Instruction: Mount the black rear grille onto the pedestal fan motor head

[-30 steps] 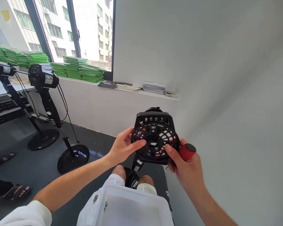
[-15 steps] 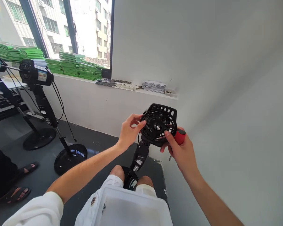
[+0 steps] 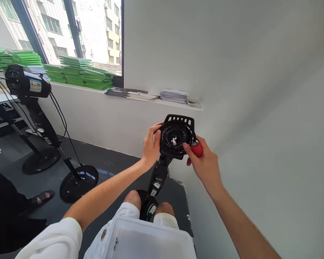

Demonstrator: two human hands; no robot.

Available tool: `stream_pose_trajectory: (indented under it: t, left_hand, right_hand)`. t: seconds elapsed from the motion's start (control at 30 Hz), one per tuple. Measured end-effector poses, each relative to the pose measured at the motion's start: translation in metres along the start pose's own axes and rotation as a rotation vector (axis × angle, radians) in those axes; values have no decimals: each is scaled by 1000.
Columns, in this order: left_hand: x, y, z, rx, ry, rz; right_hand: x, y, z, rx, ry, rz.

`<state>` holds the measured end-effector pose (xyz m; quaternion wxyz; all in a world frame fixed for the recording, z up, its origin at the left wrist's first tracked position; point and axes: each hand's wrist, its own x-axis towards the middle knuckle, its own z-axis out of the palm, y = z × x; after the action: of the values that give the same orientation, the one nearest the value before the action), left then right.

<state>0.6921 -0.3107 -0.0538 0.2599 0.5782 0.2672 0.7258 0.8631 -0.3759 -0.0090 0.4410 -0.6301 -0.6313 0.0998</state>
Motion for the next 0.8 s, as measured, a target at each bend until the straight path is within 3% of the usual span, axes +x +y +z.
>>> stream_pose_trajectory:
  t: [0.07,0.2,0.37,0.6,0.8]
  left_hand:
    - [-3,-2,4,-11,5,-21]
    - [-13,0,5,-42,-97,-39]
    - [-15,13,2,-119,-88,-3]
    - [-5,13,7,-63,-78,-137]
    - [-5,7,4,-35,-82,-172]
  right_hand:
    - [-2,-2,-1,14,-38,3]
    - [-14,-10,-3,-39,-130,45]
    - [-29,-18,1,257,-265,133]
    - [-17,-7,3,20,-121,102]
    - [-10,10,8,24,59,-98]
